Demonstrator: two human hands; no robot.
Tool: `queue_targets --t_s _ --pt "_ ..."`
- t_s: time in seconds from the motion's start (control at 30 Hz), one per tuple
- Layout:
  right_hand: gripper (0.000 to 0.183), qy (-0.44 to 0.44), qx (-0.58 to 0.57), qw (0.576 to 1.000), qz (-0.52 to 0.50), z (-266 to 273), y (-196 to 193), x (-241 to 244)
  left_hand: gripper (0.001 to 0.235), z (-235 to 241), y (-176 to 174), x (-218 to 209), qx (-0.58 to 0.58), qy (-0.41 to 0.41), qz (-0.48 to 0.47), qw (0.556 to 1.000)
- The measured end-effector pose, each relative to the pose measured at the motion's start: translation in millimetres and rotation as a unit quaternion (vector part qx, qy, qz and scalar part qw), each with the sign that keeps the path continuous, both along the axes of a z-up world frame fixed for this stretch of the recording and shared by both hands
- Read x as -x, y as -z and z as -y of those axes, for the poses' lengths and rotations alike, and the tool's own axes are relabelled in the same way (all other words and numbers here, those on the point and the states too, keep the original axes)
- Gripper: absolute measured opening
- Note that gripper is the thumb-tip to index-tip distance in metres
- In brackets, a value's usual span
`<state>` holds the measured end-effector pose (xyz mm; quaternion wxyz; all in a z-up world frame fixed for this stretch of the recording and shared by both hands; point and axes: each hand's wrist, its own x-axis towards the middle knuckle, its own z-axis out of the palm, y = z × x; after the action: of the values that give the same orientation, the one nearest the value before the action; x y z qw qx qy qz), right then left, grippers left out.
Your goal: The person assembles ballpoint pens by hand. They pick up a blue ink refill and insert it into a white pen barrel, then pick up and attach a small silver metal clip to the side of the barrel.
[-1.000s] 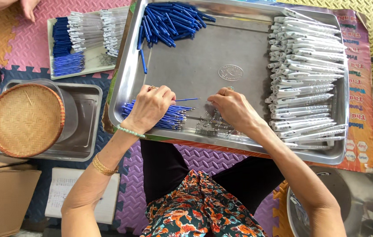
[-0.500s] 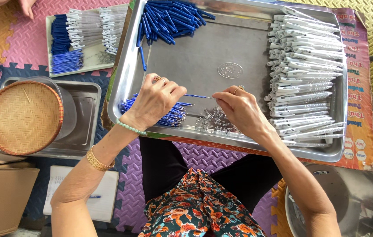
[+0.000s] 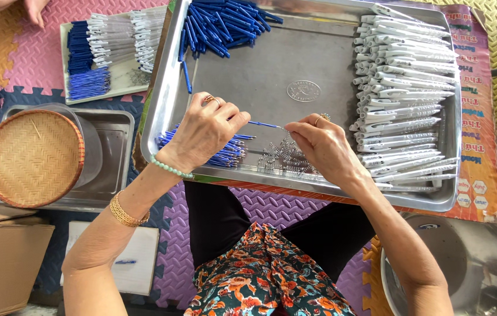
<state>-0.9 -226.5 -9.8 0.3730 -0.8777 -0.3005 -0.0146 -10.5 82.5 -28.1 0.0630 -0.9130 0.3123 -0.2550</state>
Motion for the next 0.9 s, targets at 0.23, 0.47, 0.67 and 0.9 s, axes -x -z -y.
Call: queue_targets --t_s 0.23,0.47,0.67,0.9 --pt "0.018 -0.001 -0.006 1.000 0.002 -2.4 -3.8 3.9 0.020 10.9 -6.8 0.4 0.009 0.015 -0.010 1.000" --pt "0.019 -0.004 -0.105 0.989 -0.102 -0.1 -5.5 6.7 0.014 13.8 -40.2 -5.0 0.036 0.059 0.033 0.997" --pt "0.020 0.004 -0.165 0.970 -0.178 -0.5 11.1 8.3 0.013 34.0 -60.4 -10.2 0.041 0.133 0.040 0.989" --pt "0.016 0.072 -0.281 0.916 -0.277 10.8 22.7 10.7 0.088 51.2 -112.3 0.4 0.287 0.170 -0.139 0.932"
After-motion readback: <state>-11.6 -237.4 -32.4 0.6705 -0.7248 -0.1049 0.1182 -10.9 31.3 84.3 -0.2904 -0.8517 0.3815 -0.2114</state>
